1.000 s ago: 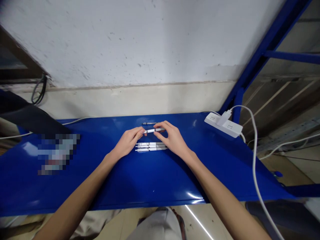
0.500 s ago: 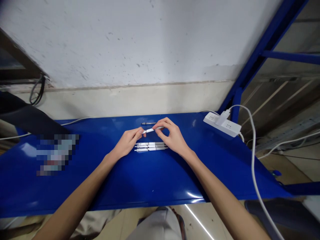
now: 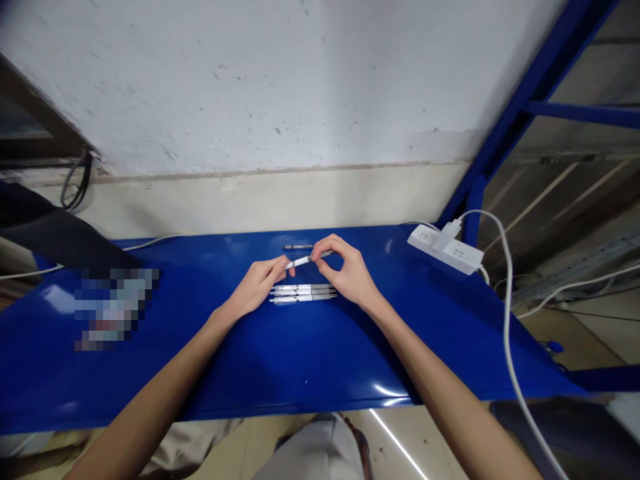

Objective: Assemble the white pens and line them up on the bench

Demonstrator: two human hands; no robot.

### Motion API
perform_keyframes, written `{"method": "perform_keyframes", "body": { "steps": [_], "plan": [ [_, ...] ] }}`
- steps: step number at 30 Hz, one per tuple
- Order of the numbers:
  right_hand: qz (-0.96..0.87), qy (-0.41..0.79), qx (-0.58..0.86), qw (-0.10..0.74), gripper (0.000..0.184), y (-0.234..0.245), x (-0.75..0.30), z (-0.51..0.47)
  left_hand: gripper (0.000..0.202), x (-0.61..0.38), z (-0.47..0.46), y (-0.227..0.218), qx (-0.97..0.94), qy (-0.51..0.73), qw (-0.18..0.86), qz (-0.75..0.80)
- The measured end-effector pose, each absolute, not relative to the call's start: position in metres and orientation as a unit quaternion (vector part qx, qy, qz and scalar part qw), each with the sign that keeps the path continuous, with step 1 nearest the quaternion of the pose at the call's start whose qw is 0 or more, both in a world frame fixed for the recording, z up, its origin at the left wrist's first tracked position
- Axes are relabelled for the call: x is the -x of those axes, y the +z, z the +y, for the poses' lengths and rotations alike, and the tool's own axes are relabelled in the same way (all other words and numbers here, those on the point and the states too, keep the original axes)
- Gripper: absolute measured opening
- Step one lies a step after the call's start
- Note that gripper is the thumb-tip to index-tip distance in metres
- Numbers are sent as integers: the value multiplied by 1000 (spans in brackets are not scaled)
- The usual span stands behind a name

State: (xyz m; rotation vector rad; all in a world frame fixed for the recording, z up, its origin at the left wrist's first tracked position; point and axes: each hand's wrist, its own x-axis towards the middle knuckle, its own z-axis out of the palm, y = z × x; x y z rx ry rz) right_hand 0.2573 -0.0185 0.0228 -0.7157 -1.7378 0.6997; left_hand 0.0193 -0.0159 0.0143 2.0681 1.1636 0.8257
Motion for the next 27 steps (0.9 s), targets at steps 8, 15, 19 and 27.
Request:
{"method": "perform_keyframes", "body": {
  "steps": [8,15,19,27],
  "plan": [
    [-712,300,330,543,9,22,-260,-17,50,-19,-18,17,-785,301,316,440],
    [-683,326,330,564,6,26,-257,-18,50,-18,-16,17,-782,314,305,443],
    [-664,304,370,575,9,22,-258,-15,48,-18,-13,15,-782,329,286,446],
    [-630,280,416,593,13,16,-267,-6,45,-16,-10,14,-785,336,253,454]
  ]
}}
